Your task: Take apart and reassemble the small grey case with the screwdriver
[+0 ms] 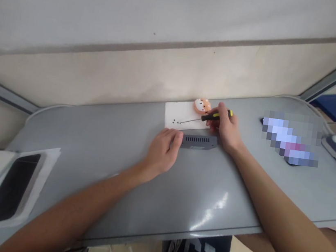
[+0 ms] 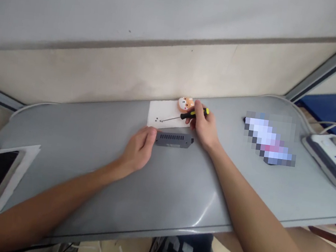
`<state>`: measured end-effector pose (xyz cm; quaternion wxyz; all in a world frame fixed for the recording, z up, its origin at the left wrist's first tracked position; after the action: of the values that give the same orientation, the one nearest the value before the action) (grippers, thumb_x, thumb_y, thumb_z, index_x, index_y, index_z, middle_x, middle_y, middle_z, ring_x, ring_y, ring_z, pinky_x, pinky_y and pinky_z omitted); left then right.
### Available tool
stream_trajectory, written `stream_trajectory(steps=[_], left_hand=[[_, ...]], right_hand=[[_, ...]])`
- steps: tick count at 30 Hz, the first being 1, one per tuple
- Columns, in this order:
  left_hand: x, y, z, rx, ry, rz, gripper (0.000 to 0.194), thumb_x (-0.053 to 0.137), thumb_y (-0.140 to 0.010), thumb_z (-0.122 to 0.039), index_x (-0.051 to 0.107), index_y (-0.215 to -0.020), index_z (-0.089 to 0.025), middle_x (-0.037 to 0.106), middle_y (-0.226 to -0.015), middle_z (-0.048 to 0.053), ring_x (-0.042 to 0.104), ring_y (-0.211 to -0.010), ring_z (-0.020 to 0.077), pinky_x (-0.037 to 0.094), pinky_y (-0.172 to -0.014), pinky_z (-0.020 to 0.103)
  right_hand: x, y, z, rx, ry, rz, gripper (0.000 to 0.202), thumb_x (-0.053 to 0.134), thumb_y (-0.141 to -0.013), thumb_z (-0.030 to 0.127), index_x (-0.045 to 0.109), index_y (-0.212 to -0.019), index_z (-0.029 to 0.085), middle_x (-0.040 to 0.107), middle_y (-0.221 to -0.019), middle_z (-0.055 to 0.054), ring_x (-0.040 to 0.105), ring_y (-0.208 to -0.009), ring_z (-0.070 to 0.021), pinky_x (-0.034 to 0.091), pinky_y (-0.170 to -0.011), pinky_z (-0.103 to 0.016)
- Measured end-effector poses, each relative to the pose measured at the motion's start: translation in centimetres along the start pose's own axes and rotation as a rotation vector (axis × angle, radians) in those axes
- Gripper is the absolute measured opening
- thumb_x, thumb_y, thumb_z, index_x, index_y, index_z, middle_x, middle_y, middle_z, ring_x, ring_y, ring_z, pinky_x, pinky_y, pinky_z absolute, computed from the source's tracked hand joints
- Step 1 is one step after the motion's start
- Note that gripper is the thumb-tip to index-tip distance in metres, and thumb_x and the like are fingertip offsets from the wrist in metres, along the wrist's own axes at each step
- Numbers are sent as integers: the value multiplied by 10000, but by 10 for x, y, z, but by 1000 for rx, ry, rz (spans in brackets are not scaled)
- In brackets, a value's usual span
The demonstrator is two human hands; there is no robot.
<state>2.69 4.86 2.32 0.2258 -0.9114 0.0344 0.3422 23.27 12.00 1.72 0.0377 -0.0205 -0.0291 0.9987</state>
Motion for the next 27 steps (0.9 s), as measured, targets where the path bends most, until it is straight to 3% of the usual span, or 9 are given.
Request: stream_trajectory(steps=[6, 10, 14, 19, 27], left_hand=[[0, 1, 2, -17, -19, -2, 558, 264, -1115, -547, 532, -740, -231, 619, -731, 34, 584, -729, 204, 493, -725, 372], [-1, 3, 6, -69, 38, -24, 557, 210, -1123, -528, 657, -965, -237, 723, -921, 62, 661, -884, 222, 533, -818, 399], [-3, 4, 8, -125, 143, -81, 537, 208, -1127, -521, 665, -1101, -242, 736, -1036, 62, 671, -980, 207, 539, -895, 389], [-10, 5, -2, -23, 195, -184, 417, 304, -1120, -500, 628, -1091, -239, 698, -1041, 72, 647, -955, 203, 532, -886, 391], [-15, 5, -13, 134, 175, -202, 223, 419, -1083, -367, 599, -1046, -240, 652, -1045, 81, 631, -971, 214, 545, -851, 397]], right_hand=[[-12, -8, 0, 4, -178, -50, 587, 534, -873, 831, 623, -797, 256, 596, -615, -9, 538, -507, -150, 424, -487, -300], [-14, -7, 11, -8, -293, -7, 565, 584, -856, 802, 583, -719, 254, 567, -597, -11, 500, -469, -142, 393, -450, -306], [-7, 0, 18, 14, -271, 112, 568, 575, -861, 790, 579, -688, 249, 559, -607, -13, 483, -467, -139, 393, -467, -312], [-1, 4, 15, 57, -264, 133, 518, 572, -874, 733, 590, -689, 249, 559, -615, -11, 470, -478, -133, 370, -478, -306], [-2, 5, 20, 40, -206, 116, 559, 527, -870, 778, 536, -666, 257, 491, -575, 2, 424, -463, -138, 370, -483, -310]])
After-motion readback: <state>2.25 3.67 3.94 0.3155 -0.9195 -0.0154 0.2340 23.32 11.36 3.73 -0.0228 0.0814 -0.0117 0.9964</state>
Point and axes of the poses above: each hand's wrist, its own y-axis away from the middle knuckle, its own x-axis out of the palm, z = x × y, the point moved 4 cm from there along -y, towards the middle knuckle
